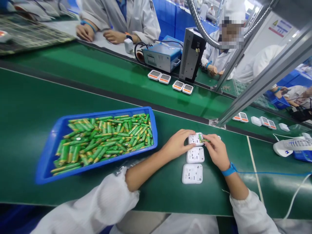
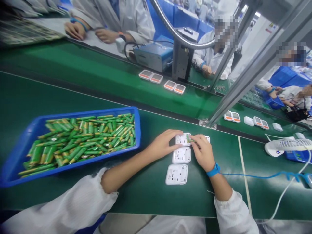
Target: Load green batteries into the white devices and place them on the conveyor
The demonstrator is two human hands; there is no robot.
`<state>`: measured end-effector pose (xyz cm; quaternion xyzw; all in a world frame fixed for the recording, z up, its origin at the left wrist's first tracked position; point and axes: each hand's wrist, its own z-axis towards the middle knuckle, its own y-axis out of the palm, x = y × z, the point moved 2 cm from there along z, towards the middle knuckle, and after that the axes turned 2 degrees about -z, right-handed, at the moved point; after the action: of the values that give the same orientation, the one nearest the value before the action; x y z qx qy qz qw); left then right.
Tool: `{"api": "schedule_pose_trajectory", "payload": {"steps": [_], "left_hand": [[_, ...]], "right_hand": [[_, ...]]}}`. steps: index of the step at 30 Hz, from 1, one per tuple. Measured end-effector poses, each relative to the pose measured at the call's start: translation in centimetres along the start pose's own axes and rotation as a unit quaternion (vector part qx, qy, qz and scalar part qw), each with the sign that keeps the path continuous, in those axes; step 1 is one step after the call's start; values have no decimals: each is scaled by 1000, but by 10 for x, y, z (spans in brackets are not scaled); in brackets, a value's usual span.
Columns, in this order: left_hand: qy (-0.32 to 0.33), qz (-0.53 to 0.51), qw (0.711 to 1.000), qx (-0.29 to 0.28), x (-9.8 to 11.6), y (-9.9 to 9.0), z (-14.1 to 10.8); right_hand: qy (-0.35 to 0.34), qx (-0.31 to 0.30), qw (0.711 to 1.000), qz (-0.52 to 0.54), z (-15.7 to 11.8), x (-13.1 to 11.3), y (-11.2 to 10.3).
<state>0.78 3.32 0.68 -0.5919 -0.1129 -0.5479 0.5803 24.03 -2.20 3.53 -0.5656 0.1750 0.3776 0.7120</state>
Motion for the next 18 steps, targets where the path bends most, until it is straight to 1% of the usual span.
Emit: {"api": "schedule_pose_trajectory", "payload": {"steps": [4,7,9,13,15,18], "left_hand": [[9,4,1000,-6,-1,-1,0],[12,6,1000,-8,0,-1,1],[11,7,1000,-10,0,0,1],[6,4,1000,-12,1,0,2],[7,2,1000,-13,1,0,2],[13,-4,1000,-15,3,0,2]], "right_hand": [[85,34,988,124,-3,8,-1],[114,32,983,137,-3,10,-2],[112,31,988,101,-2,8,-5],[70,29,997,-32,0,2,-12],[42,9,996,-83,1,-1,-15],[-1,-48,989,-141,3,-4,-16]]}}
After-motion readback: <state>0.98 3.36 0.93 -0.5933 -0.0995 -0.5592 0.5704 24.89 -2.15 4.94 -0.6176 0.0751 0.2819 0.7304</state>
